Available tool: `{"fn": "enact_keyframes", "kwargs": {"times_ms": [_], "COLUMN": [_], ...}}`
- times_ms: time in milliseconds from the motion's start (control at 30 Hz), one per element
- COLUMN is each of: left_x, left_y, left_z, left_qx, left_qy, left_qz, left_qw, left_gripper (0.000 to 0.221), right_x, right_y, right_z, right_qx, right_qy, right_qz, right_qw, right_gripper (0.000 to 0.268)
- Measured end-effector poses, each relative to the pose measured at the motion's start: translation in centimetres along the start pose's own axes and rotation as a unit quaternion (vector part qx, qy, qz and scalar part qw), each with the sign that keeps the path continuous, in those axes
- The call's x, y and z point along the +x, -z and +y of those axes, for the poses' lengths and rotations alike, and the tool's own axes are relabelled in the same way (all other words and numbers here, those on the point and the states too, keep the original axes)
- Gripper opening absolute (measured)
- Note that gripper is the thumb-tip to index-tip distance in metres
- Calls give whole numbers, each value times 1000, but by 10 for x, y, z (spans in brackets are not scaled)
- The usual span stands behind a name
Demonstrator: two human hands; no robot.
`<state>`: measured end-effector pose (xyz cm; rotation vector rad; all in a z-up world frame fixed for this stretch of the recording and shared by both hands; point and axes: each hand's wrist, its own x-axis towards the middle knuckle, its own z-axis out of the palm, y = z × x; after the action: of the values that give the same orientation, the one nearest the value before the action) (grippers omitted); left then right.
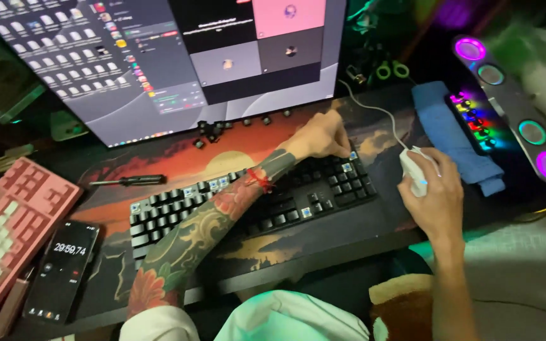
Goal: Installing keycaps onto a mechanical keyboard base by hand.
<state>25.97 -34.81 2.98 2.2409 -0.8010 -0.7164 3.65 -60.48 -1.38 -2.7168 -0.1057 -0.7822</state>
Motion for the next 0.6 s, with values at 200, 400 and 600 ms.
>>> {"fn": "enact_keyframes", "kwargs": {"times_ms": [200, 400, 600], "left_x": [2, 55, 25], "left_y": [-11, -60, -101], "left_z": [-1, -42, -49], "left_qx": [4, 65, 84], "left_qy": [-16, 25, -172], "left_qz": [33, 93, 259], "left_qw": [999, 993, 947], "left_gripper": [8, 46, 29], "right_x": [1, -1, -5], "right_y": [3, -1, -4], "right_z": [-4, 4, 8], "right_qx": [-1, 10, 5], "right_qy": [-17, 11, 51], "right_qz": [-14, 6, 27], "right_qw": [1000, 1000, 998], "right_gripper": [50, 51, 53]}}
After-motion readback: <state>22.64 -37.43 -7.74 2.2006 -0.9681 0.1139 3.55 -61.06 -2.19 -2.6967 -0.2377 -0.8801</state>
